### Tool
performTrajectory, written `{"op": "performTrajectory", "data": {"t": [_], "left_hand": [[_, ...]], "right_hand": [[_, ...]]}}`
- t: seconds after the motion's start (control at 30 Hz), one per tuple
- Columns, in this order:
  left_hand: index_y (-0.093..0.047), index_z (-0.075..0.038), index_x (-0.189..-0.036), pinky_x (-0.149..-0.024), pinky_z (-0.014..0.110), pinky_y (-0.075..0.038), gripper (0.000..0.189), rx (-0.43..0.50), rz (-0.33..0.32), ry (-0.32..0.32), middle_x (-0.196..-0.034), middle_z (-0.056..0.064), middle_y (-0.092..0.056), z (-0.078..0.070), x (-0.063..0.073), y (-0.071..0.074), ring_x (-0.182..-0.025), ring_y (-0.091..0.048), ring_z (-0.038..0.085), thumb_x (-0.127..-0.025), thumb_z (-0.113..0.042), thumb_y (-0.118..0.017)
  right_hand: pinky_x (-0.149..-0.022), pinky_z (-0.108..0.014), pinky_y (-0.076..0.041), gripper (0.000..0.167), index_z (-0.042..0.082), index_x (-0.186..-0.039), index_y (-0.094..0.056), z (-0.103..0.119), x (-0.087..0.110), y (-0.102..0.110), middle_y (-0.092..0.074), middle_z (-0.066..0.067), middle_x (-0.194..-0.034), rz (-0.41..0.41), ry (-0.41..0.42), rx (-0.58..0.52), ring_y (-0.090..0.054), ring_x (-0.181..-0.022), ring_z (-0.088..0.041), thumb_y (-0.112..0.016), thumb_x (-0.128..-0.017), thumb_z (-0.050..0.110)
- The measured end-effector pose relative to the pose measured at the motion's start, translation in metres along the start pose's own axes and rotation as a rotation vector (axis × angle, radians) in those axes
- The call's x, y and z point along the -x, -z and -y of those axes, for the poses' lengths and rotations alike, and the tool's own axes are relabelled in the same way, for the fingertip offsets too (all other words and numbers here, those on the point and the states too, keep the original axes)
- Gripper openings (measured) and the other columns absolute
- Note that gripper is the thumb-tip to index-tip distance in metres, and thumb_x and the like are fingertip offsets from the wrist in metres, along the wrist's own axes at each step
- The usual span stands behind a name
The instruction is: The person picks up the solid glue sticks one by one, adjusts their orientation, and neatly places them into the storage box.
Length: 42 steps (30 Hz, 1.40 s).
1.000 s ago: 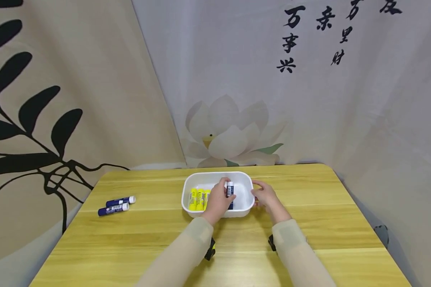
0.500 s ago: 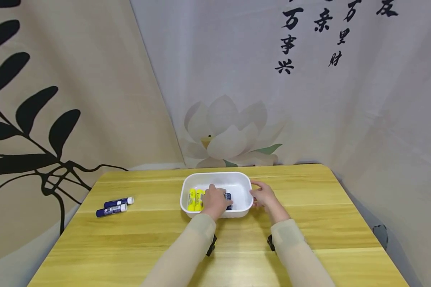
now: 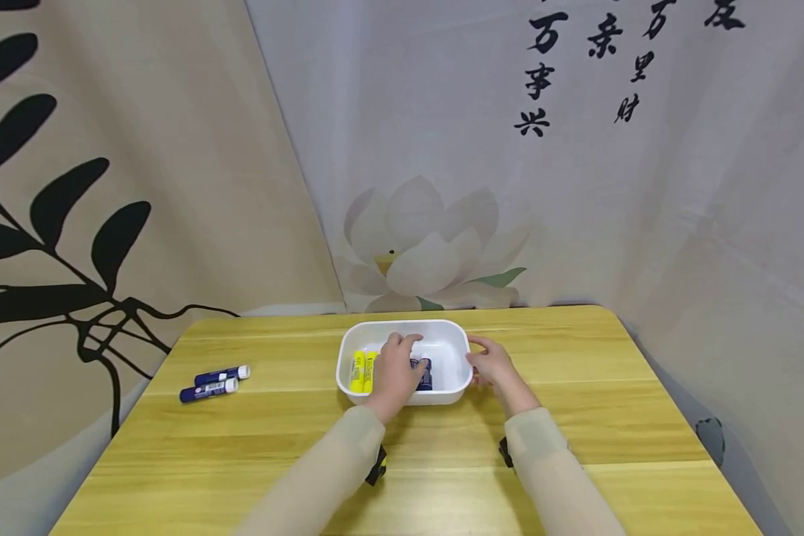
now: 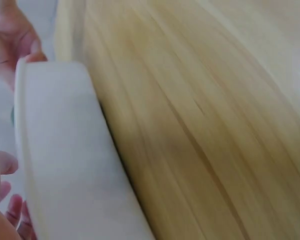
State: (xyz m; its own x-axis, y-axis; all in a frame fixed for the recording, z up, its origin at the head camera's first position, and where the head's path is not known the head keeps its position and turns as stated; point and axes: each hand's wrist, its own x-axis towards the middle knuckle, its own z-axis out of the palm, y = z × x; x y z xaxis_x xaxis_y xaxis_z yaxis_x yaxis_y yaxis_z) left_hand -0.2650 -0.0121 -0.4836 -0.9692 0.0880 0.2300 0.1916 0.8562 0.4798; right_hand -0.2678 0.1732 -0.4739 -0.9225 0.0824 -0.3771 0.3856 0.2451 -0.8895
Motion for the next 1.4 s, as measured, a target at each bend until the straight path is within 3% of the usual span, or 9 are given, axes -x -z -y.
{"op": "performTrajectory", "data": {"t": [0.13, 0.23, 0.37, 0.53, 0.77, 0.97, 1.07, 1.17, 1.4], "left_hand": [[-0.061, -0.019, -0.123, -0.076, 0.033, -0.047, 0.04, 0.097, -0.081, -0.121, -0.102, 0.003, -0.056, 0.019, 0.007, 0.021, -0.089, -0.056, 0.017, -0.084, -0.022, -0.07], [-0.061, -0.017, -0.122, -0.073, 0.032, -0.048, 0.038, 0.148, -0.12, -0.155, -0.101, 0.005, -0.058, 0.039, 0.012, 0.039, -0.087, -0.057, 0.017, -0.085, -0.019, -0.068], [-0.06, -0.017, -0.124, -0.074, 0.032, -0.049, 0.038, 0.188, -0.123, -0.104, -0.104, 0.006, -0.058, 0.073, 0.018, 0.057, -0.091, -0.056, 0.02, -0.087, -0.016, -0.066], [-0.056, -0.017, -0.129, -0.082, 0.038, -0.05, 0.04, 0.188, -0.088, -0.018, -0.112, 0.006, -0.058, 0.13, 0.027, 0.078, -0.101, -0.056, 0.023, -0.09, -0.021, -0.064], [-0.054, -0.015, -0.132, -0.081, 0.046, -0.05, 0.042, 0.054, -0.112, 0.007, -0.117, 0.011, -0.057, 0.203, 0.047, 0.11, -0.107, -0.055, 0.029, -0.091, -0.025, -0.062], [-0.05, -0.004, -0.134, -0.095, 0.059, -0.04, 0.049, -0.113, -0.123, -0.008, -0.131, 0.023, -0.05, 0.251, 0.064, 0.136, -0.121, -0.043, 0.044, -0.089, -0.018, -0.064], [-0.046, 0.0, -0.137, -0.1, 0.062, -0.033, 0.056, -0.193, -0.112, 0.004, -0.137, 0.029, -0.044, 0.269, 0.069, 0.145, -0.125, -0.037, 0.049, -0.088, -0.018, -0.066], [-0.042, 0.001, -0.139, -0.099, 0.066, -0.031, 0.061, -0.264, -0.062, 0.03, -0.141, 0.032, -0.038, 0.281, 0.073, 0.15, -0.127, -0.033, 0.051, -0.088, -0.023, -0.065], [-0.041, 0.002, -0.14, -0.097, 0.07, -0.03, 0.06, -0.375, 0.084, 0.095, -0.141, 0.036, -0.033, 0.291, 0.08, 0.153, -0.126, -0.031, 0.056, -0.091, -0.027, -0.061]], "right_hand": [[-0.061, -0.03, -0.051, 0.046, 0.013, -0.143, -0.041, 0.0, -0.001, 0.0, -0.051, -0.015, -0.103, 0.0, -0.002, 0.005, -0.057, -0.067, -0.016, -0.049, -0.097, 0.01], [-0.061, -0.029, -0.051, 0.046, 0.012, -0.143, -0.04, 0.001, -0.003, 0.001, -0.051, -0.017, -0.104, -0.003, 0.003, -0.004, -0.056, -0.066, -0.016, -0.049, -0.097, 0.01], [-0.06, -0.029, -0.051, 0.047, 0.011, -0.142, -0.041, 0.0, -0.004, 0.001, -0.052, -0.018, -0.104, -0.004, 0.013, -0.012, -0.057, -0.065, -0.016, -0.049, -0.097, 0.009], [-0.058, -0.028, -0.05, 0.047, 0.011, -0.143, -0.04, -0.001, -0.004, 0.001, -0.051, -0.017, -0.104, 0.004, 0.008, -0.018, -0.057, -0.065, -0.015, -0.049, -0.097, 0.009], [-0.058, -0.028, -0.051, 0.047, 0.012, -0.143, -0.04, 0.0, -0.002, 0.0, -0.051, -0.018, -0.105, 0.009, 0.002, -0.007, -0.057, -0.067, -0.016, -0.049, -0.097, 0.009], [-0.059, -0.029, -0.051, 0.047, 0.011, -0.143, -0.04, 0.0, 0.0, -0.001, -0.051, -0.019, -0.106, 0.011, 0.004, 0.001, -0.057, -0.067, -0.017, -0.049, -0.097, 0.008], [-0.059, -0.029, -0.051, 0.047, 0.011, -0.143, -0.039, 0.0, 0.0, -0.001, -0.05, -0.02, -0.107, 0.013, 0.006, 0.002, -0.057, -0.067, -0.017, -0.049, -0.097, 0.009], [-0.059, -0.029, -0.051, 0.047, 0.011, -0.143, -0.04, 0.0, 0.0, -0.001, -0.05, -0.019, -0.105, 0.009, 0.003, -0.002, -0.057, -0.067, -0.017, -0.049, -0.097, 0.008], [-0.06, -0.03, -0.051, 0.047, 0.011, -0.143, -0.039, -0.001, 0.0, 0.0, -0.05, -0.018, -0.104, 0.015, 0.003, -0.012, -0.057, -0.069, -0.017, -0.049, -0.097, 0.008]]}}
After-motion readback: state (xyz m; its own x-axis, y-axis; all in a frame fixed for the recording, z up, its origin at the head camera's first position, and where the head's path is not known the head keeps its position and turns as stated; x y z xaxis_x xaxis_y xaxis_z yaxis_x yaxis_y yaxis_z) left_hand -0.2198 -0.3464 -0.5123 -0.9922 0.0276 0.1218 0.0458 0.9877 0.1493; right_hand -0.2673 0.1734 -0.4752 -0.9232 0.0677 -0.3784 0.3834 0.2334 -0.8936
